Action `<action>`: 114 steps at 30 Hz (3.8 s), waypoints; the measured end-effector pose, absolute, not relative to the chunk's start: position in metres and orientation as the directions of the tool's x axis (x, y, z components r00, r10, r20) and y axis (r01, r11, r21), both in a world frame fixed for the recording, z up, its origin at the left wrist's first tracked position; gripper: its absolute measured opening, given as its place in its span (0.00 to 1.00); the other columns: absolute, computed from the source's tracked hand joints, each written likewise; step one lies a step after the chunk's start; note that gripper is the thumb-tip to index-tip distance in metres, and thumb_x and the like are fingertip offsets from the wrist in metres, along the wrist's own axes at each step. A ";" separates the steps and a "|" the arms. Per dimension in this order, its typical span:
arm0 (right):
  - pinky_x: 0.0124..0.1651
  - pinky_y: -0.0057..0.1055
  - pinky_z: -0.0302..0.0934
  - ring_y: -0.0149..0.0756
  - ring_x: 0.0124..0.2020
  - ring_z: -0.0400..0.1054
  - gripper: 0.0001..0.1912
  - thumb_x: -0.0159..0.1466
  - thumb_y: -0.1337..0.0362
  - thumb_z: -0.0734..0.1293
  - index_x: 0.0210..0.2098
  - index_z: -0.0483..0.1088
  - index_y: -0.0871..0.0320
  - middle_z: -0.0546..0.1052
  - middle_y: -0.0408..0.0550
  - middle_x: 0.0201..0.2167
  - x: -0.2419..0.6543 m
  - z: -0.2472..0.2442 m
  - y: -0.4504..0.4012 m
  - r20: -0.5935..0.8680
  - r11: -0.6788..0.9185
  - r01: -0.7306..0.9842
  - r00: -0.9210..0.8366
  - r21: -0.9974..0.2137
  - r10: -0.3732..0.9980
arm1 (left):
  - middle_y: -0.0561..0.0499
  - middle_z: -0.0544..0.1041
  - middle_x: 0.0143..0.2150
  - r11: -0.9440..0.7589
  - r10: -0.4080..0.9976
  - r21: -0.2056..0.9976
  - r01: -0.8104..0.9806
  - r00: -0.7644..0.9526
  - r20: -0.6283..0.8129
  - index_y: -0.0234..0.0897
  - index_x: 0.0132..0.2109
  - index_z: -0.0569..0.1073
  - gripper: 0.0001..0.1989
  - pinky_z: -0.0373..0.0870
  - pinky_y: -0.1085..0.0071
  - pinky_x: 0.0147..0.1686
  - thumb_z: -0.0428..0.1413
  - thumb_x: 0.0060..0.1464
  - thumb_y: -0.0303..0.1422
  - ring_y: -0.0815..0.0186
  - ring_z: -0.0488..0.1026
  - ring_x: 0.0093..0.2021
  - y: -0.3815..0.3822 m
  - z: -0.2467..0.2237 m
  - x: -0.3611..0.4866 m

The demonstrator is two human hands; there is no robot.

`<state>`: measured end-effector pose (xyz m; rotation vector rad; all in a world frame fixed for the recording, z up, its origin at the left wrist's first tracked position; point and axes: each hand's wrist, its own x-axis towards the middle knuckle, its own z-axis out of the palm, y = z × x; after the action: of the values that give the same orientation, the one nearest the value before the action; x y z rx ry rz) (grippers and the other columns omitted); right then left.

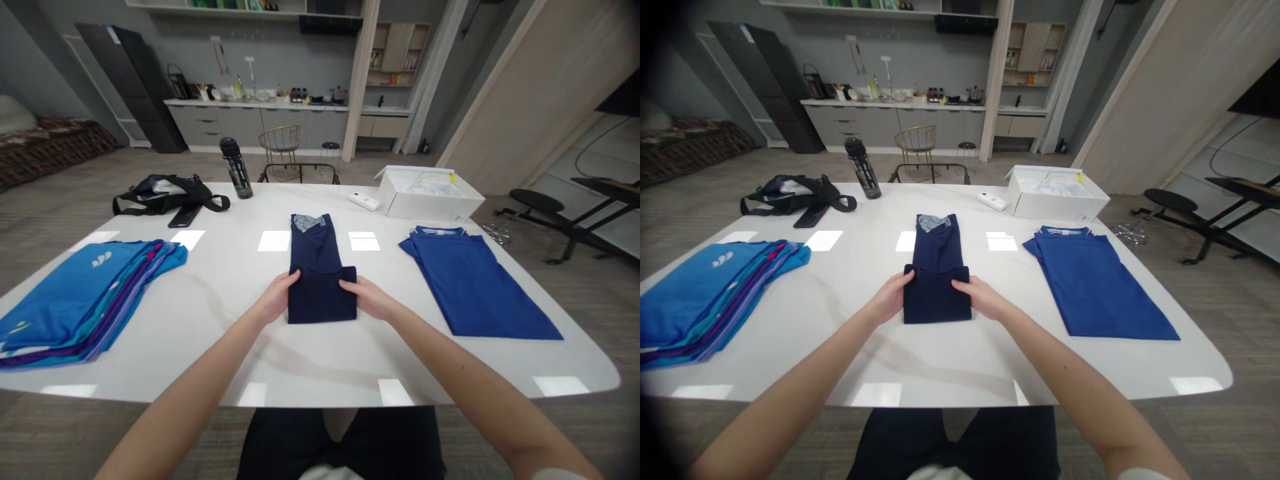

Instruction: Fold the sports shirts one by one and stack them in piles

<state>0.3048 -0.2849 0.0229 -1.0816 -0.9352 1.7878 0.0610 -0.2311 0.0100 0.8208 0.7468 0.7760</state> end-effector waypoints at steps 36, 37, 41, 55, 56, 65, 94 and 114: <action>0.54 0.40 0.66 0.40 0.42 0.75 0.08 0.62 0.65 0.67 0.39 0.78 0.55 0.82 0.45 0.37 0.328 -0.021 0.021 0.105 0.022 0.451 0.159 -0.892 0.982 | 0.48 0.80 0.33 -0.262 0.963 0.880 0.395 0.174 0.208 0.38 0.37 0.82 0.11 0.66 0.67 0.37 0.63 0.50 0.40 0.61 0.74 0.35 0.083 -0.043 0.098; 0.55 0.39 0.66 0.40 0.43 0.75 0.08 0.62 0.65 0.67 0.39 0.78 0.55 0.81 0.45 0.38 0.330 -0.022 0.022 0.146 0.041 0.529 0.158 -0.848 0.977 | 0.48 0.80 0.32 -0.266 0.962 0.872 0.412 0.169 0.213 0.39 0.37 0.82 0.11 0.66 0.67 0.38 0.63 0.50 0.40 0.61 0.74 0.35 0.085 -0.044 0.097; 0.52 0.40 0.66 0.43 0.43 0.74 0.06 0.63 0.63 0.68 0.38 0.76 0.55 0.81 0.49 0.38 0.331 -0.025 0.025 0.189 -0.010 0.691 0.212 -0.723 0.959 | 0.48 0.80 0.32 -0.222 0.975 0.884 0.411 0.122 0.188 0.39 0.37 0.82 0.11 0.66 0.67 0.39 0.64 0.48 0.39 0.60 0.74 0.36 0.091 -0.050 0.098; 0.61 0.48 0.57 0.52 0.60 0.63 0.21 0.69 0.64 0.63 0.60 0.66 0.58 0.71 0.61 0.58 0.311 -0.025 0.000 0.379 0.022 0.905 0.156 -0.425 0.912 | 0.37 0.71 0.60 -0.554 0.810 0.511 0.658 0.283 0.513 0.36 0.59 0.72 0.19 0.61 0.56 0.63 0.50 0.63 0.28 0.53 0.68 0.62 0.046 -0.033 0.120; 0.63 0.46 0.56 0.50 0.61 0.62 0.20 0.70 0.64 0.61 0.60 0.66 0.58 0.70 0.60 0.59 0.307 -0.025 -0.004 0.394 0.089 0.916 0.080 -0.392 0.916 | 0.37 0.70 0.62 -0.605 0.782 0.458 0.651 0.377 0.497 0.34 0.60 0.72 0.19 0.59 0.56 0.65 0.48 0.64 0.28 0.53 0.67 0.63 0.039 -0.032 0.125; 0.73 0.48 0.38 0.45 0.74 0.44 0.30 0.75 0.57 0.50 0.72 0.53 0.64 0.53 0.55 0.73 0.292 -0.045 -0.017 0.092 0.115 0.942 -0.090 -0.316 0.992 | 0.40 0.55 0.74 -0.505 0.863 0.220 0.834 0.494 0.108 0.29 0.71 0.58 0.27 0.49 0.49 0.70 0.38 0.70 0.36 0.54 0.52 0.74 0.012 -0.048 0.143; 0.73 0.43 0.44 0.42 0.73 0.48 0.29 0.73 0.65 0.48 0.70 0.56 0.67 0.58 0.56 0.71 0.286 -0.051 -0.093 0.176 0.183 0.928 -0.131 -0.326 0.976 | 0.43 0.62 0.71 -0.464 0.885 0.349 0.814 0.409 0.224 0.30 0.69 0.63 0.26 0.52 0.55 0.71 0.38 0.68 0.28 0.56 0.54 0.73 -0.065 -0.060 0.144; 0.73 0.54 0.31 0.44 0.75 0.37 0.34 0.74 0.54 0.49 0.74 0.45 0.64 0.47 0.56 0.75 0.285 -0.042 -0.187 0.038 0.180 0.951 -0.176 -0.251 0.984 | 0.39 0.53 0.75 -0.542 0.837 0.165 0.824 0.512 0.193 0.36 0.73 0.54 0.29 0.50 0.49 0.70 0.39 0.70 0.39 0.53 0.51 0.74 -0.152 -0.050 0.119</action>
<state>0.2853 -0.1868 -0.0418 -1.8807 -2.2586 0.2528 0.1189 -0.1522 -0.0498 2.6859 1.4765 0.3869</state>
